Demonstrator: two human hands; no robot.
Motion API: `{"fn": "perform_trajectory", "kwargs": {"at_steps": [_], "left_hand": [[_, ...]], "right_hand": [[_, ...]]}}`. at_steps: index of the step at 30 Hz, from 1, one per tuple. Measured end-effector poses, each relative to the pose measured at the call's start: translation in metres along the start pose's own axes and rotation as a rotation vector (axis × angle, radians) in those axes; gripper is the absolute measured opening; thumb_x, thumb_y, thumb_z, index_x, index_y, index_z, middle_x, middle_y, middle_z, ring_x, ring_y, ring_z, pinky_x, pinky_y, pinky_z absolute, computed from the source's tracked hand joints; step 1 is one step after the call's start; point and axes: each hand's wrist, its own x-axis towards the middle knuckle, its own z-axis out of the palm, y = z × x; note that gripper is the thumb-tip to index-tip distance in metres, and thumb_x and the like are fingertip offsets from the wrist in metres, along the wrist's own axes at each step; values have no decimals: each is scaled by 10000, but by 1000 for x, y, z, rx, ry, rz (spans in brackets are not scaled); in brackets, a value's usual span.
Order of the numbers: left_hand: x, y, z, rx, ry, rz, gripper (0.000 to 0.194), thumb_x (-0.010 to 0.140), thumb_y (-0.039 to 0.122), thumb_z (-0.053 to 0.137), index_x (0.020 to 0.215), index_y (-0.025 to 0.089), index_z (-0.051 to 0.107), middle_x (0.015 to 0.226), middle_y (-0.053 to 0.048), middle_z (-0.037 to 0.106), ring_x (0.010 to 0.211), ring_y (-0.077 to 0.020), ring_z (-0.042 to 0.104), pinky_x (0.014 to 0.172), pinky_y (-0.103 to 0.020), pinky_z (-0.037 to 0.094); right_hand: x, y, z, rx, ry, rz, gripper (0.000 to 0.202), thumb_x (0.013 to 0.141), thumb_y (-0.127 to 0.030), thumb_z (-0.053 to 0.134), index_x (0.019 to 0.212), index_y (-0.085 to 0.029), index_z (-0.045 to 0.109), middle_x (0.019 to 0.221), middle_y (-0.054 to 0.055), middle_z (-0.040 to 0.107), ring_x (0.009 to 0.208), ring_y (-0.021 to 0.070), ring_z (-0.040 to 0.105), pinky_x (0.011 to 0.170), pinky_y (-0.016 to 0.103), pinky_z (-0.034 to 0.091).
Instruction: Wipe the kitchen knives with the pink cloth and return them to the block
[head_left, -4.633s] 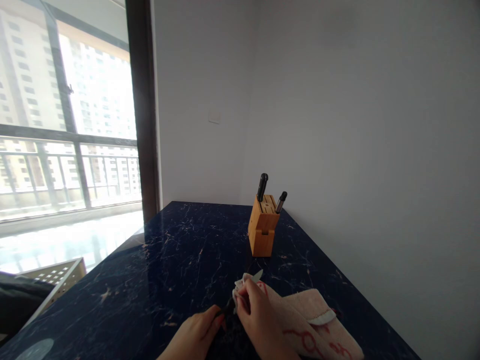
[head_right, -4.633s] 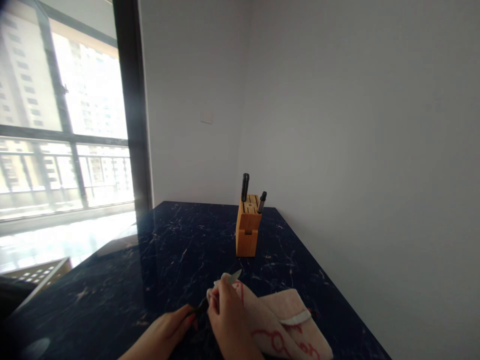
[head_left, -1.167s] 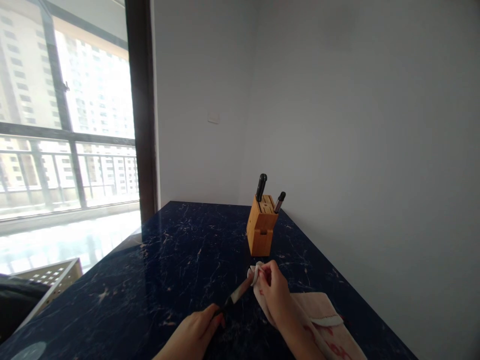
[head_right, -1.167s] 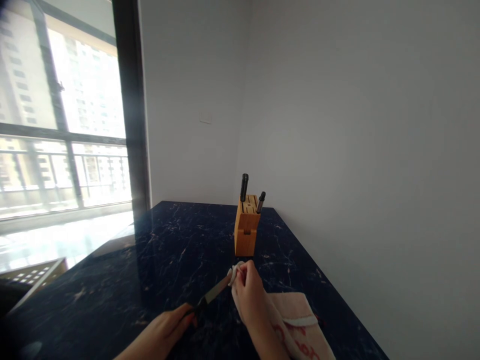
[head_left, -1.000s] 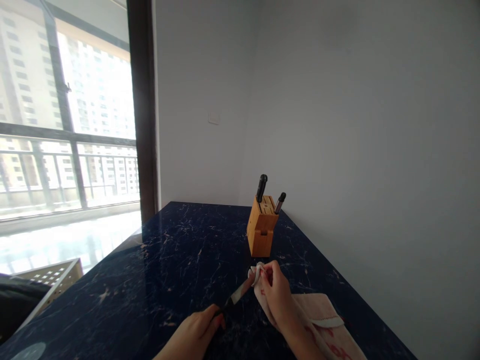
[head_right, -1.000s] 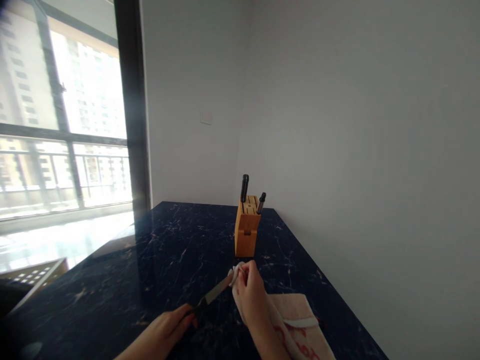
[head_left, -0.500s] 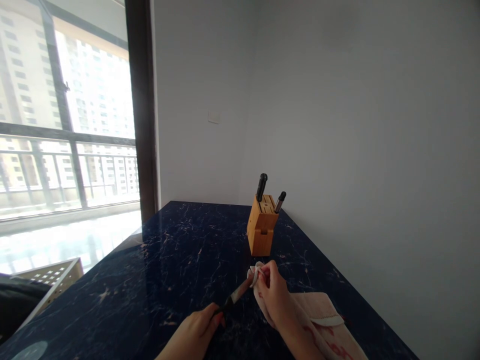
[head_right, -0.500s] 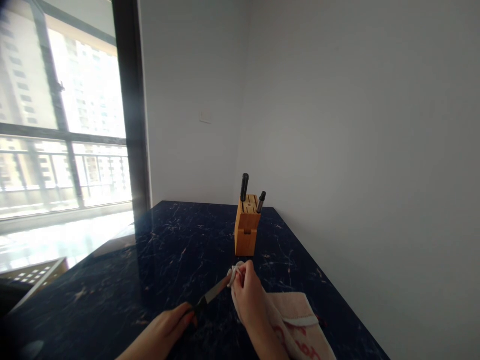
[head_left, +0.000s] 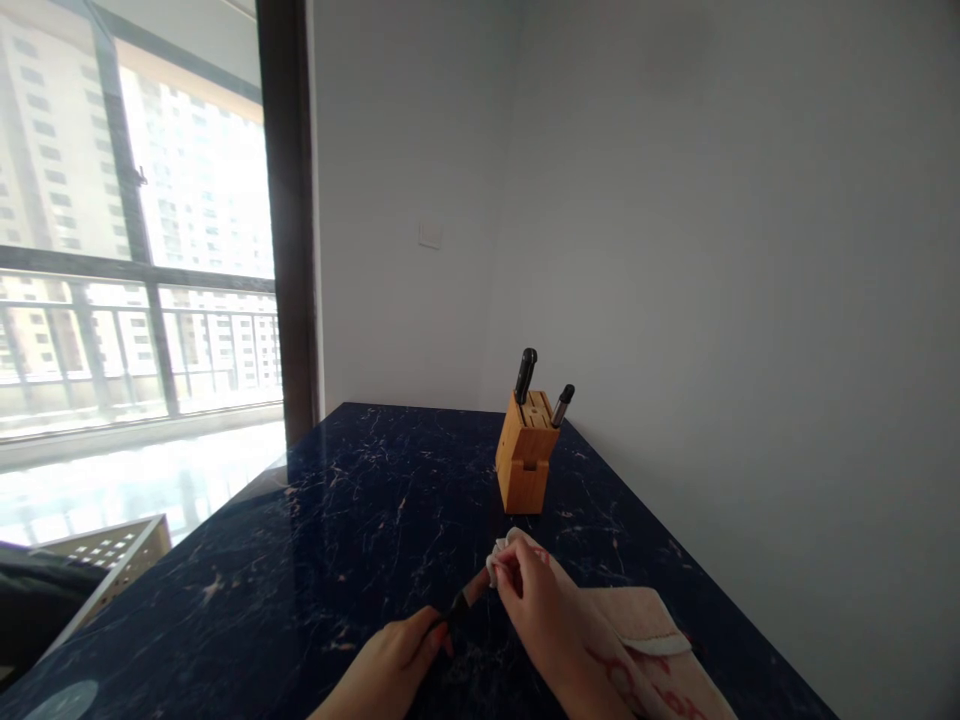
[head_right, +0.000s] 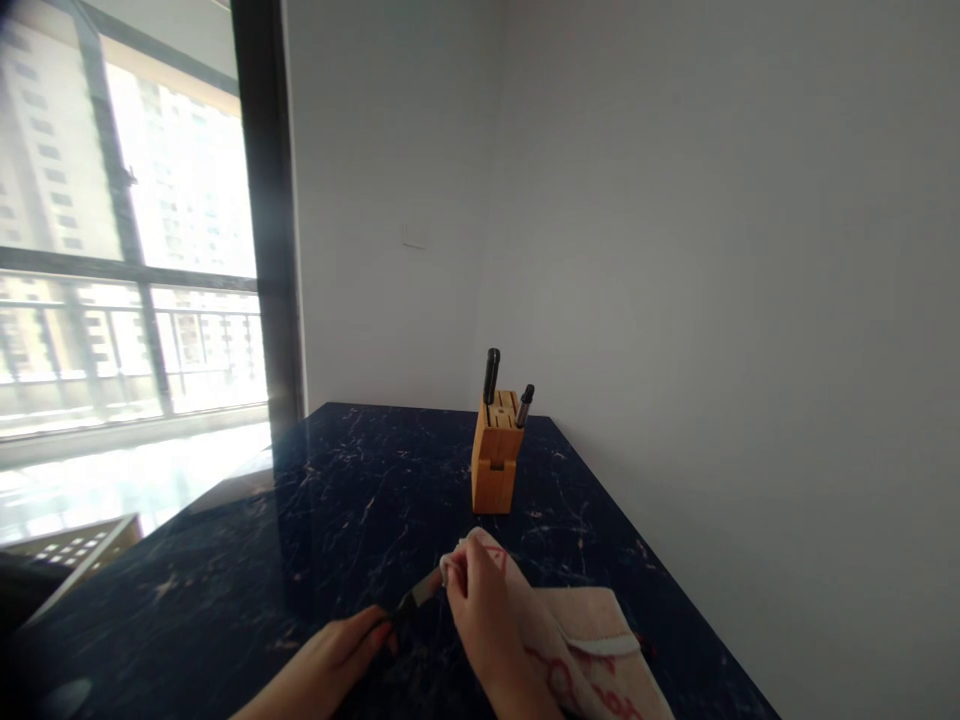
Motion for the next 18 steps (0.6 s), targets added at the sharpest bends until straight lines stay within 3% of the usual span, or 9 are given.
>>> {"fn": "perform_trajectory", "kwargs": {"at_steps": [5,10,13,18], "left_hand": [[0,-1,3,29,6,-18,324,898,321,293,802,203,579,717,7,650,659,-124,597,610,-176,390],[0,0,4,44,17,-33,313,892,305,298,788,200,574,738,-12,661,674,-138,604,626,-189,397],[1,1,5,38,39,-45,306,891,291,298,785,197,569,738,-14,662,675,-137,604,624,-186,395],[1,3,4,35,26,-48,321,894,304,285,778,192,563,705,-10,647,642,-133,590,611,-187,395]], "right_hand": [[-10,-15,11,64,-146,-36,97,775,-138,456,782,-211,518,783,15,597,750,163,578,693,263,431],[-12,-22,9,65,-204,-22,136,725,-85,454,737,-202,524,768,21,602,746,165,577,665,253,428],[-12,-23,8,47,-210,21,154,679,-59,460,690,-202,514,739,12,602,719,158,577,627,237,420],[-13,-22,12,69,-143,69,126,742,-117,446,745,-204,536,761,23,607,735,167,583,657,258,428]]}}
